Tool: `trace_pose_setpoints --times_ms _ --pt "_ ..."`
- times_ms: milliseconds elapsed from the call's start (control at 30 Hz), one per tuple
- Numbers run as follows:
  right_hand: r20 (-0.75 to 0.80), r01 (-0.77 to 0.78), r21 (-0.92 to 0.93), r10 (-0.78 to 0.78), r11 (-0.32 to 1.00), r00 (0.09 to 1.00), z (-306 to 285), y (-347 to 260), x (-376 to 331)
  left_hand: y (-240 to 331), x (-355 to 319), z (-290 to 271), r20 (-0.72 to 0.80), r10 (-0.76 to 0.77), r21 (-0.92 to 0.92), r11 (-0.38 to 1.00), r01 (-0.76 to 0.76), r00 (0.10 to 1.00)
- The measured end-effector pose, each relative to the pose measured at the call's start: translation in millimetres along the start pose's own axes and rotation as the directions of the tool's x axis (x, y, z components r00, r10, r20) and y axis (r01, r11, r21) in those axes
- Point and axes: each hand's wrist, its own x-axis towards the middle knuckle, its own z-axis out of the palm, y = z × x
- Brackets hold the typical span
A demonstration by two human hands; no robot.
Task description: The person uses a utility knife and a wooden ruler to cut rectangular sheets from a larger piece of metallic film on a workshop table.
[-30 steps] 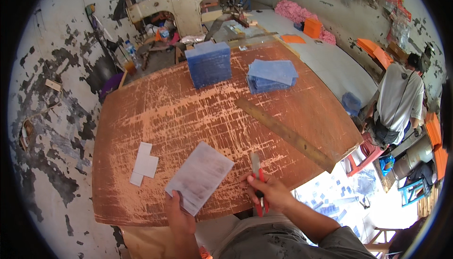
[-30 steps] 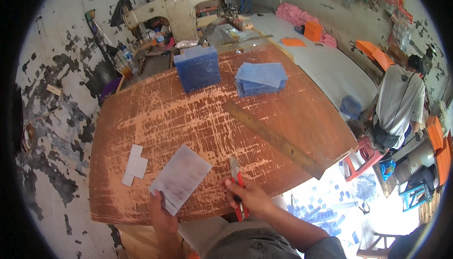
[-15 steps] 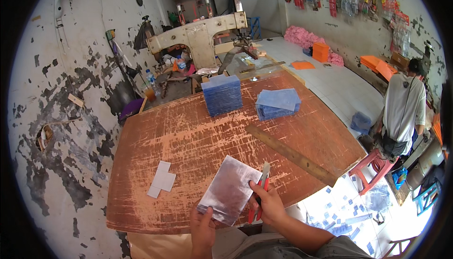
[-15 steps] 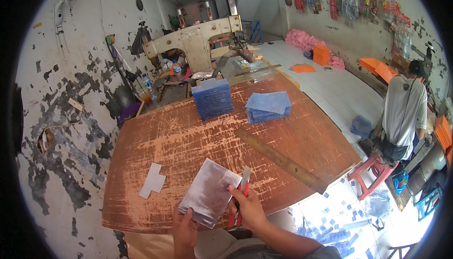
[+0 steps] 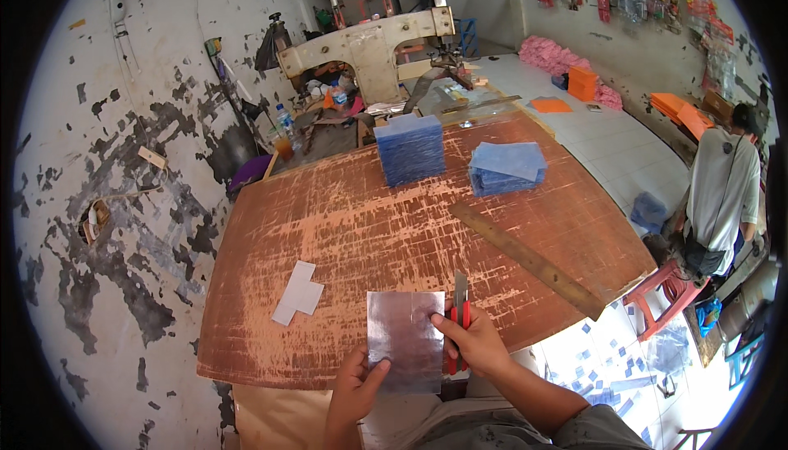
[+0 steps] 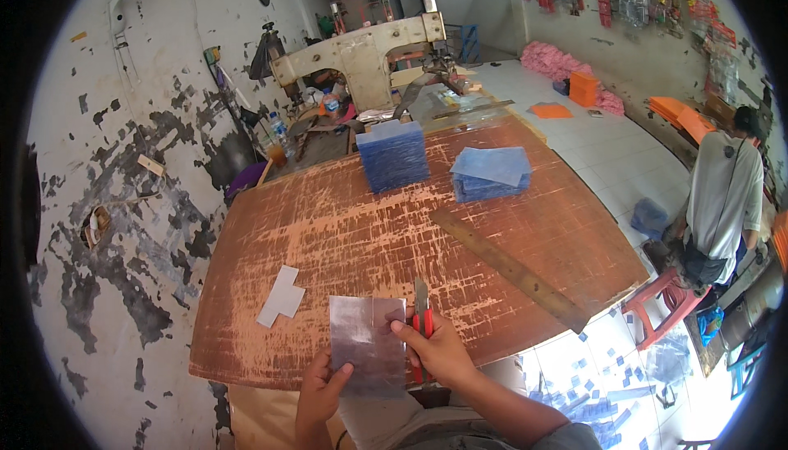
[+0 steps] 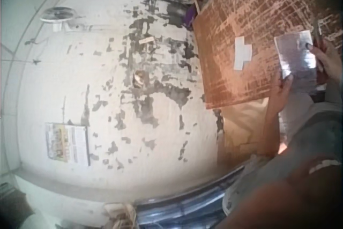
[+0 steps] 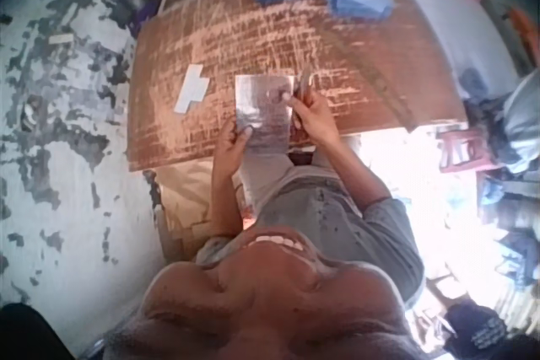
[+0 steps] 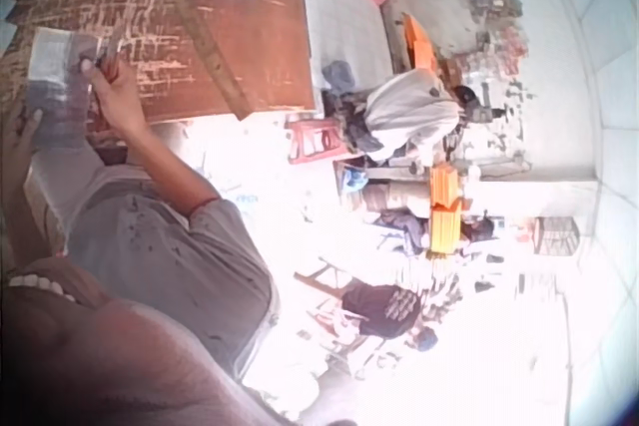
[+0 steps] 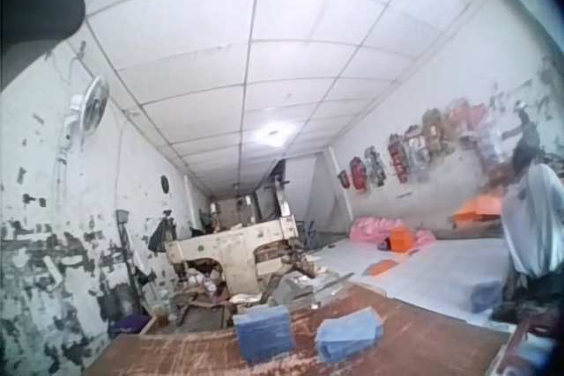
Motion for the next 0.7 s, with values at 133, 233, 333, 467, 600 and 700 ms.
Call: trace_pose_setpoints --times_ms 133,233,333,467,600,700 --pt "0.054 -0.014 -0.048 0.016 0.999 0.998 -10.4 4.6 -5.3 3.6 2.0 15.4 -0.025 0.073 -0.127 0.989 -0.076 0.997" --pt "0.038 -0.020 -0.044 0.022 0.999 0.999 -21.8 24.6 -6.2 8.1 -1.6 22.7 -0.048 0.059 -0.131 0.989 -0.065 0.997" --pt "0.057 -0.022 -0.054 0.026 0.998 0.998 -22.6 19.8 -16.1 8.1 -5.9 24.4 -0.074 0.020 -0.106 0.994 -0.028 0.997" --pt "0.108 -0.035 -0.078 0.043 0.996 0.993 -27.2 15.5 -21.9 12.5 -2.8 31.1 -0.124 0.053 -0.142 0.987 -0.071 0.991" --pt "0.128 -0.031 -0.059 0.039 0.998 0.991 -22.7 19.1 -19.0 15.5 6.6 28.9 -0.156 0.082 -0.117 0.988 -0.101 0.984" --pt "0.108 -0.006 -0.118 0.018 0.993 0.994 -20.7 22.2 -18.2 10.5 11.4 24.9 -0.163 0.042 -0.132 0.989 -0.064 0.986"
